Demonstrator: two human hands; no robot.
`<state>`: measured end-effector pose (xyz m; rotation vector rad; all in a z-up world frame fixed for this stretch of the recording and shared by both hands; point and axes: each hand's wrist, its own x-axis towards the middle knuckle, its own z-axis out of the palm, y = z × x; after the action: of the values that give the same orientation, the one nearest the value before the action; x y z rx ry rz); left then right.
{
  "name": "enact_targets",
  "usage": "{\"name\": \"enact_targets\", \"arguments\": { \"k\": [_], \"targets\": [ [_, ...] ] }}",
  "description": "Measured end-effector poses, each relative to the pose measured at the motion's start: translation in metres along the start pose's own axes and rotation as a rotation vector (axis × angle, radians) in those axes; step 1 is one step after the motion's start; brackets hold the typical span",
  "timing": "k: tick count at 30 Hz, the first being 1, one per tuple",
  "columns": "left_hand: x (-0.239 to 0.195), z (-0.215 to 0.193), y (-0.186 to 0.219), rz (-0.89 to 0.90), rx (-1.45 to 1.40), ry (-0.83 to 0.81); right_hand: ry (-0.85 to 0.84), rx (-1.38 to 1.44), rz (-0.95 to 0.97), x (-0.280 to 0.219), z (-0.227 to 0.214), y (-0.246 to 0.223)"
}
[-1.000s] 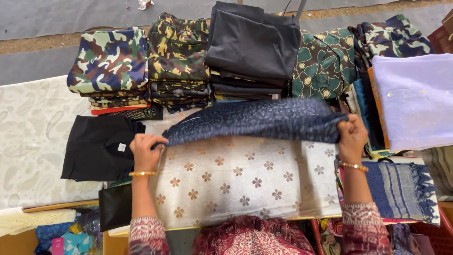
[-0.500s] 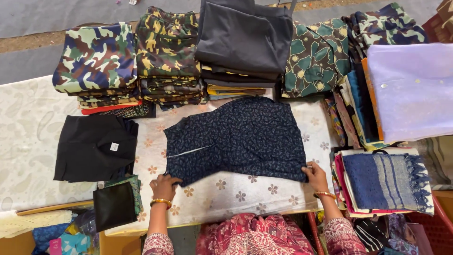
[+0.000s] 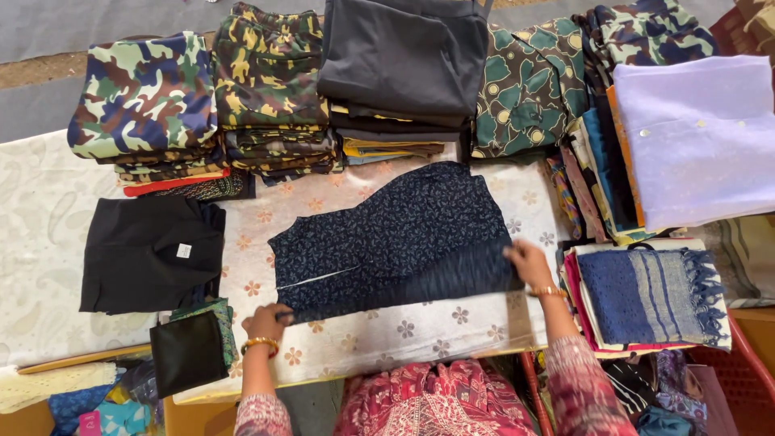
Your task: Folding various garments including shirts, tunics, and pants on a table.
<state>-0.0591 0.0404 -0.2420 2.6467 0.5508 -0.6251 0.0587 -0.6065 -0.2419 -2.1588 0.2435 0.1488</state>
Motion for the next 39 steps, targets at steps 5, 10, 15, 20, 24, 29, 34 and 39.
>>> {"name": "enact_targets", "arguments": {
  "k": [5,10,15,20,24,29,34,39],
  "targets": [
    [0.047,0.021,-0.024,-0.004,-0.296,0.104,0.053,0.143,0.076,0.042,0.026,0.002],
    [0.038,0.014,-0.019,-0.084,-0.455,0.120,0.032,-0.176,0.104,0.024,0.035,0.020],
    [0.053,0.078,-0.074,0.095,-0.658,0.487,0.054,-0.407,0.144,0.015,0.050,0.058],
    [0.039,0.061,-0.055,-0.165,-0.655,0.345,0.170,-0.602,0.028,0.003,0.043,0.046],
    [0.050,0.052,-0.041,-0.080,-0.512,0.079,0.423,-0.752,-0.146,-0.022,0.043,0.010],
    [0.046,0.049,-0.027,0.091,-0.601,0.350,0.255,-0.387,0.140,-0.011,0.038,0.029],
    [0.021,0.029,-0.020,-0.093,-0.589,0.452,0.236,-0.331,0.200,-0.022,0.034,0.039],
    [0.044,0.047,-0.028,-0.211,-0.460,0.298,0.364,-0.685,-0.090,-0.051,0.044,-0.026]
  ]
}}
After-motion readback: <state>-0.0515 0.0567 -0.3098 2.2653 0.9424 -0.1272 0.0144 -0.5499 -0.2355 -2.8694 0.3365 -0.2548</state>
